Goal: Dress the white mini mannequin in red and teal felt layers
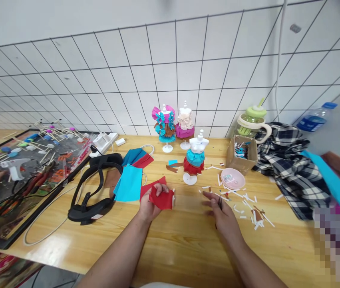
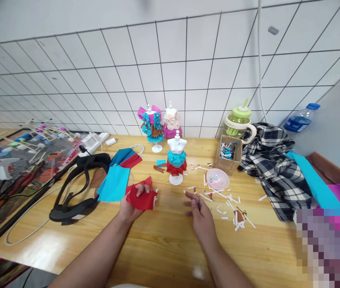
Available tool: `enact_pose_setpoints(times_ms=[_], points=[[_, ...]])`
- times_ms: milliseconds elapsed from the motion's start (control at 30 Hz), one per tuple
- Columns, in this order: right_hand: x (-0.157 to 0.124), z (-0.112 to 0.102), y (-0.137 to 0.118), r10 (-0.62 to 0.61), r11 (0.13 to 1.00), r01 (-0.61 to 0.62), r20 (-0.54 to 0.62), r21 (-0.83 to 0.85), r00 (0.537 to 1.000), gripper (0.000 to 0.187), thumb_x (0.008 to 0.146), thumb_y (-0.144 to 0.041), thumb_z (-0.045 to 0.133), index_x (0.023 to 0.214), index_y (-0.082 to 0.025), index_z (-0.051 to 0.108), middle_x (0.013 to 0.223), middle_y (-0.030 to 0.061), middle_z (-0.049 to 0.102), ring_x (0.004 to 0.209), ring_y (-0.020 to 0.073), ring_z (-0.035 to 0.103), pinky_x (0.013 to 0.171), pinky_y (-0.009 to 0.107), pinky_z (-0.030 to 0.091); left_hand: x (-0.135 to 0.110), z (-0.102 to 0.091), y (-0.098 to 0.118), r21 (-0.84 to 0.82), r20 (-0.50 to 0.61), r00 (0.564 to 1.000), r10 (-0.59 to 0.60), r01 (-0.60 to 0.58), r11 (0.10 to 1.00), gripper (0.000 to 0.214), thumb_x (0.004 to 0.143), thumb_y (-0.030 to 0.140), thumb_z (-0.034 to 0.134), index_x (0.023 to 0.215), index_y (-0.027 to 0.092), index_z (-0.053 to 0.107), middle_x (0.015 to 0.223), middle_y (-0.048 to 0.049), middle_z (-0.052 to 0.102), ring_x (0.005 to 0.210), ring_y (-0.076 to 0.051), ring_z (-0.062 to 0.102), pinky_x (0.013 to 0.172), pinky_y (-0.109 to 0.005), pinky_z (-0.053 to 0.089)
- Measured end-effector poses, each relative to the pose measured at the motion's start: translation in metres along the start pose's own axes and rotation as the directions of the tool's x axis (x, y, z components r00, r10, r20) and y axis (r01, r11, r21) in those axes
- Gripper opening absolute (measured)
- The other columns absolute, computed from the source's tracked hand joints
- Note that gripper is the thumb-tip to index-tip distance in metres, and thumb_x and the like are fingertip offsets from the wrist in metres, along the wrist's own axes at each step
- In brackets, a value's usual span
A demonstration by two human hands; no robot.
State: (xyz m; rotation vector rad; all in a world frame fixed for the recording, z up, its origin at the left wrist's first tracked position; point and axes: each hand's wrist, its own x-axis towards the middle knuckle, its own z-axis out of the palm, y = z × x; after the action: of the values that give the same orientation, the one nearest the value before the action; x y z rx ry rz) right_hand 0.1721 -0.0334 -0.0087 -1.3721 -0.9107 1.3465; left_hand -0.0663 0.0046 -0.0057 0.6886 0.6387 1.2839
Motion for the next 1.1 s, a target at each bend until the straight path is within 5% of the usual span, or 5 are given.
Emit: enact_pose_setpoints(times_ms=[133,300,700,900,1100], points=[[-0.016,0.021,-0.011,0.108,0.993,-0.115,0.251,0.014,0.962,0.064,0.078,-0.059,0.064,0.131,-0.026,0.051,0.134,0.0113,0.053,0.060,0.0088,0.055,0.047,0.022,0.043,-0.009,0.020,-0.005,0.053,0.138,0.983,-0.119,0.112,0.992,0.031,0.072,0.031,0.068,0.056,0.016,0.045,0.077,-0.0069,0.064,0.078,-0.022,0.063,0.074,-0.035,0.049],[-0.017,0.036,-0.012,0.161,0.976,-0.210,0.454,0.060,0.876,0.086,0.062,-0.044,0.083,0.135,-0.025,0.043,0.113,0.0081,0.064,0.080,0.0168,0.062,0.066,0.027,0.049,-0.016,0.029,-0.010,0.119,0.178,0.961,-0.212,0.193,0.974,0.019,0.064,0.014,0.068,0.055,0.014,0.052,0.078,-0.0104,0.069,0.081,-0.024,0.064,0.073,-0.032,0.047],[-0.009,-0.024,-0.001,0.200,0.967,-0.183,0.089,-0.176,0.976,0.037,0.071,-0.054,0.069,0.085,-0.021,0.061,0.065,-0.0030,0.057,0.046,0.0094,0.040,0.044,0.023,0.031,-0.008,0.017,-0.014,-0.008,0.048,0.986,-0.157,0.157,0.987,0.020,0.068,0.021,0.068,0.057,0.016,0.052,0.080,-0.0088,0.070,0.080,-0.021,0.063,0.076,-0.030,0.047],[0.005,-0.056,-0.019,-0.294,0.627,0.163,-0.038,-0.762,0.955,0.038,0.073,-0.042,0.065,0.108,-0.028,0.070,0.135,0.0043,0.053,0.098,0.0261,0.059,0.076,0.036,0.046,0.000,0.003,-0.010,-0.121,-0.038,0.993,-0.112,0.107,0.987,0.021,0.072,0.025,0.066,0.062,0.018,0.048,0.084,-0.0039,0.067,0.088,-0.017,0.064,0.085,-0.030,0.049],[-0.009,0.000,-0.021,0.208,0.954,-0.154,0.195,-0.257,0.959,0.050,0.081,-0.062,0.053,0.110,-0.023,0.062,0.091,0.0050,0.069,0.044,0.0106,0.050,0.035,0.023,0.026,-0.003,0.008,-0.011,-0.082,0.036,0.982,-0.186,0.188,0.979,0.025,0.071,0.025,0.067,0.058,0.017,0.047,0.075,-0.0057,0.065,0.076,-0.020,0.063,0.077,-0.033,0.050]])
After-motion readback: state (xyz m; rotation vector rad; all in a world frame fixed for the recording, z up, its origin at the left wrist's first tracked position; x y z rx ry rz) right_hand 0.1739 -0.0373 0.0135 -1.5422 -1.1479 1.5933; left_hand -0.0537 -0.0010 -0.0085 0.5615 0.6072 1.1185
